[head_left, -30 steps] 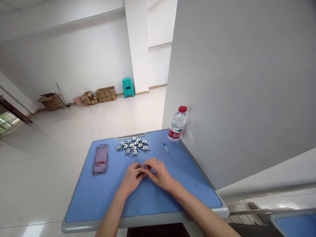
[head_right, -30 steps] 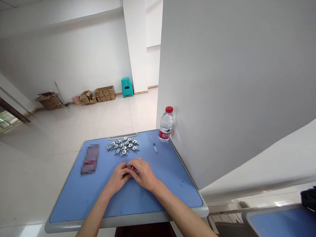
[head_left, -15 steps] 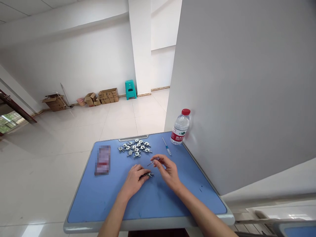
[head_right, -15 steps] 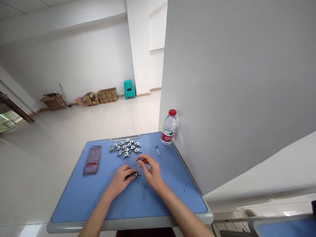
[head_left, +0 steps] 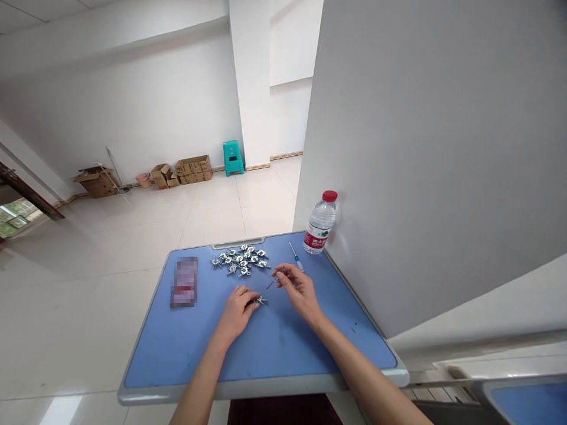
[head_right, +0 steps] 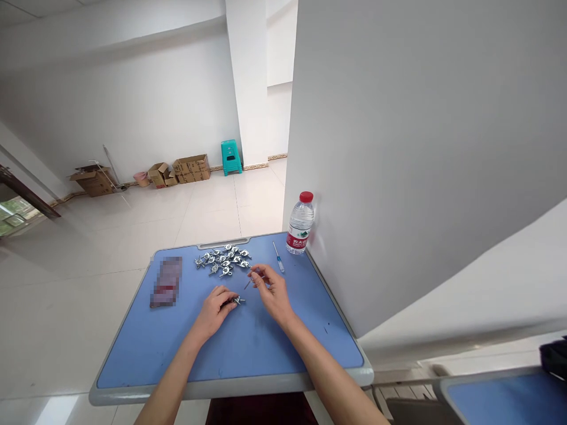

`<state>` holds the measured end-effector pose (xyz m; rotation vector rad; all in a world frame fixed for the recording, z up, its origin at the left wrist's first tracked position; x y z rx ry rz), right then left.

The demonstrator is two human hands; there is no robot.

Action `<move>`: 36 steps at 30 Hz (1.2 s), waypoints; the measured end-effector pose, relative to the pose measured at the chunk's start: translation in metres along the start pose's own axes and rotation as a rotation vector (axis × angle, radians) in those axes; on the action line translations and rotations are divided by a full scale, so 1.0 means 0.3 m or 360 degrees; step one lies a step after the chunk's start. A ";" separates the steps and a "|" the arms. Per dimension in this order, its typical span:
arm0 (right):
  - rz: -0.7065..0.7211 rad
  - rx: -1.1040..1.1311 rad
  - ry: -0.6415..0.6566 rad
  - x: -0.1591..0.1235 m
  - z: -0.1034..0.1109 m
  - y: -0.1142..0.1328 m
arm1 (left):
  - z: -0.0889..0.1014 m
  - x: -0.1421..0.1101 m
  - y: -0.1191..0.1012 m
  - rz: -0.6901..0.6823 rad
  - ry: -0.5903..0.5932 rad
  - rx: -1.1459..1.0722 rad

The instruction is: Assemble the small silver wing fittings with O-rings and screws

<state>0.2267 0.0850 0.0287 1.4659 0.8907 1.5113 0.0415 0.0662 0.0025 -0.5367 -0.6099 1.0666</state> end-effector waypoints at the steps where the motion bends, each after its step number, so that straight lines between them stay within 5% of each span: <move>1: -0.0006 0.0003 0.0063 -0.002 -0.005 0.000 | 0.000 -0.001 0.000 0.0010 0.0008 0.0004; 13: 0.0164 -0.0242 0.0476 -0.029 -0.048 0.000 | 0.003 -0.005 -0.008 0.0008 0.0027 0.0002; 36: 0.0324 -0.0476 0.0293 -0.016 -0.082 -0.010 | -0.008 -0.011 -0.010 -0.0039 -0.0019 0.0087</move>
Point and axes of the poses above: each hand's wrist, its own x-axis towards the middle knuckle, its own z-axis out of the back of the hand, y = z × x, the point moved 3 cm from there along x, towards the middle knuckle, and after that the axes turned 1 degree about z, right-handed, at the moved point
